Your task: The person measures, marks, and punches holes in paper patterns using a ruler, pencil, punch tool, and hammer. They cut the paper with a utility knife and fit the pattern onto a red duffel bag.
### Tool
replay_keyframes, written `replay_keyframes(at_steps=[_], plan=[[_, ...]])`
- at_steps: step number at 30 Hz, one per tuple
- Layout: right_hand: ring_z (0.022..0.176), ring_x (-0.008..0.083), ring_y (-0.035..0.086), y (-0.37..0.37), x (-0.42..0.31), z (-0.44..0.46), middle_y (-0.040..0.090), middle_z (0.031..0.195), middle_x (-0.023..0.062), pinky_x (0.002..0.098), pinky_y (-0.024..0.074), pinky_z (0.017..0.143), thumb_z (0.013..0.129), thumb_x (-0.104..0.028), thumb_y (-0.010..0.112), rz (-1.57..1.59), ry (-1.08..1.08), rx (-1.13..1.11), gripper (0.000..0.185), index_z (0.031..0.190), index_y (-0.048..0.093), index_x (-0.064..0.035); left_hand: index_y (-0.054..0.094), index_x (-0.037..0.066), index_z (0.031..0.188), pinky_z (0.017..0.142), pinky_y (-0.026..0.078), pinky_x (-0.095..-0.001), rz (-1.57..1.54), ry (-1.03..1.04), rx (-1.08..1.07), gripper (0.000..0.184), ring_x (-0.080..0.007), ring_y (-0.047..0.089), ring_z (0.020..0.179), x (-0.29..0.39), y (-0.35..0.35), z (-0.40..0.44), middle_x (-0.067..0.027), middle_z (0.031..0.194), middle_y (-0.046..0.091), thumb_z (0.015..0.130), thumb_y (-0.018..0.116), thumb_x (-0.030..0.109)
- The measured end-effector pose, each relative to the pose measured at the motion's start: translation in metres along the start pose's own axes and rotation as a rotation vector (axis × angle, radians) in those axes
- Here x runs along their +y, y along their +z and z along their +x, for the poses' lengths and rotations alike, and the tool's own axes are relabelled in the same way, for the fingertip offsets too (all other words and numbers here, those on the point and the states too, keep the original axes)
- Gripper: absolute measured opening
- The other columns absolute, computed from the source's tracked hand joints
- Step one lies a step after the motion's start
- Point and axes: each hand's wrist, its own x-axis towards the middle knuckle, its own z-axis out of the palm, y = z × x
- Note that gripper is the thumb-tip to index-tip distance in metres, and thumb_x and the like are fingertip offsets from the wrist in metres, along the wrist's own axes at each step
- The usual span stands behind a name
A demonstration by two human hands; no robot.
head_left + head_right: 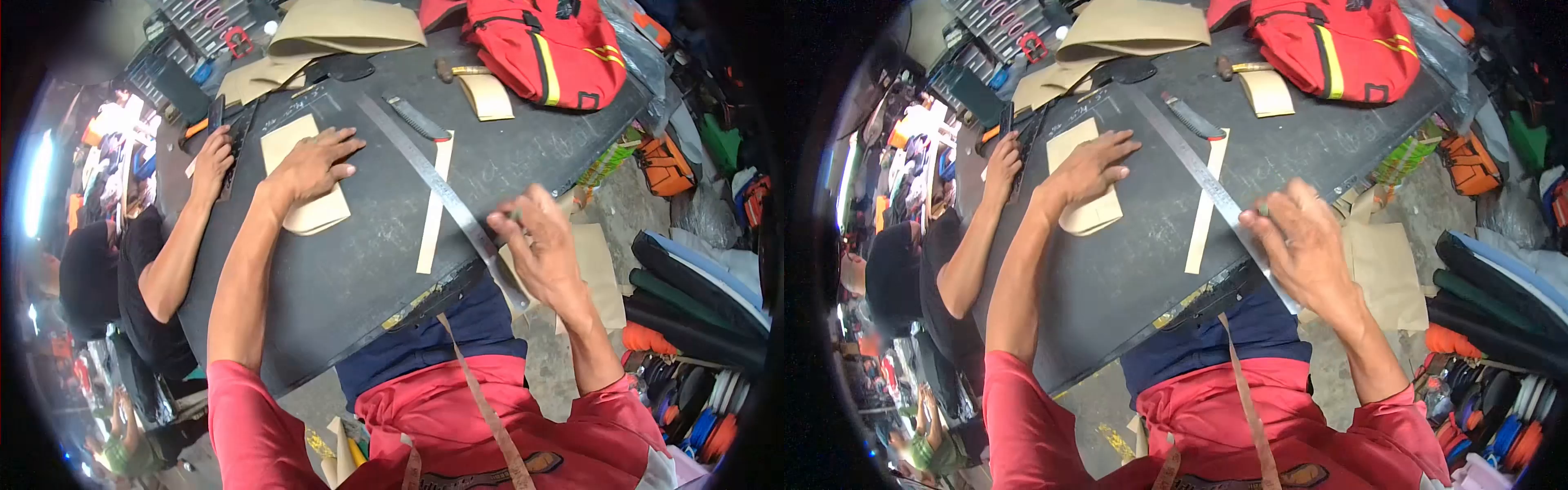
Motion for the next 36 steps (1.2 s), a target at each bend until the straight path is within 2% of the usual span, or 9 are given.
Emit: replay_keyframes(at_steps=[4,8,14,20,24,25,29,32,36], plan=[[0.084,0.0419,0.058,0.001,-0.01,0.023,0.055,0.088,0.0186,0.0501,0.0458,0.076,0.103,-0.026,0.068,-0.022,0.046,-0.207,0.028,0.092,0.063,0.0004,0.061,0.011,0.148,0.123,0.037,-0.048,-0.068,-0.03,0.037,0.054,-0.0358,0.046,0.148,0.005,-0.009,-0.003,-0.013,0.16,0.051,0.102,0.065,0.038],[0.097,0.0443,0.064,0.042,-0.013,0.039,0.065,0.095,0.0215,0.0506,0.0496,0.08,0.104,-0.034,0.065,0.037,0.003,-0.433,0.034,0.099,0.062,-0.0002,0.064,0.012,0.145,0.115,0.045,-0.0465,-0.046,0.012,0.072,0.04,-0.0368,0.056,0.135,-0.004,-0.005,-0.009,-0.0094,0.151,0.058,0.108,0.055,0.021],[0.101,0.0414,0.064,0.112,0.009,0.067,0.064,0.11,0.0185,0.0507,0.0521,0.088,0.104,-0.029,0.065,0.033,-0.222,-0.292,0.029,0.114,0.07,-0.0027,0.06,0.012,0.15,0.115,0.044,-0.0457,0.109,-0.011,0.016,0.051,-0.0394,0.057,0.133,-0.012,-0.005,-0.037,-0.0128,0.149,0.057,0.099,0.058,0.01],[0.114,0.0391,0.06,0.132,0.056,0.117,0.065,0.118,0.0183,0.0508,0.0484,0.098,0.102,-0.023,0.065,-0.12,-0.164,-0.023,0.029,0.121,0.071,-0.0026,0.06,0.011,0.149,0.111,0.046,-0.0486,0.012,-0.177,-0.083,0.056,-0.038,0.059,0.126,-0.007,-0.033,-0.067,-0.0126,0.139,0.06,0.098,0.07,0.034],[0.124,0.0406,0.057,0.142,0.086,0.144,0.061,0.135,0.0196,0.0514,0.0455,0.104,0.101,-0.023,0.066,-0.283,-0.111,0.163,0.031,0.125,0.069,-0.004,0.056,0.012,0.152,0.122,0.037,-0.0484,-0.036,-0.072,0.007,0.057,-0.0365,0.045,0.149,-0.026,-0.019,-0.053,-0.0148,0.163,0.047,0.104,0.062,0.042],[0.127,0.0417,0.056,0.142,0.094,0.154,0.06,0.136,0.02,0.0531,0.0463,0.104,0.099,-0.014,0.063,-0.282,-0.073,0.17,0.029,0.125,0.069,-0.0041,0.056,0.012,0.152,0.122,0.037,-0.0484,-0.036,-0.065,0.01,0.057,-0.0365,0.045,0.149,-0.028,-0.019,-0.045,-0.0148,0.163,0.047,0.104,0.062,0.042],[0.128,0.0425,0.06,0.145,0.183,0.23,0.06,0.146,0.0237,0.0549,0.0478,0.107,0.083,0.003,0.055,-0.262,-0.38,0.214,0.047,0.129,0.064,0.0009,0.057,0.015,0.151,0.122,0.034,-0.058,-0.019,-0.036,0.021,0.052,-0.035,0.041,0.153,-0.034,-0.003,-0.018,-0.01,0.166,0.044,0.107,0.056,0.041],[0.135,0.0402,0.057,0.124,0.19,0.271,0.064,0.142,0.0163,0.0556,0.0504,0.108,0.088,-0.004,0.059,-0.53,-0.113,0.0,0.046,0.133,0.063,-0.0102,0.061,0.013,0.145,0.116,0.042,-0.0538,-0.065,-0.045,0.059,0.051,-0.0343,0.052,0.142,-0.045,-0.004,-0.012,-0.0089,0.153,0.055,0.105,0.058,0.045],[0.129,0.0432,0.059,0.112,0.22,0.304,0.067,0.134,0.0181,0.0597,0.0531,0.1,0.089,-0.007,0.06,-0.712,-0.038,-0.307,0.04,0.127,0.07,-0.008,0.062,0.01,0.141,0.109,0.048,-0.0473,0.011,-0.168,-0.027,0.052,-0.0365,0.06,0.13,-0.038,-0.029,-0.02,-0.0121,0.143,0.06,0.104,0.061,0.046]])
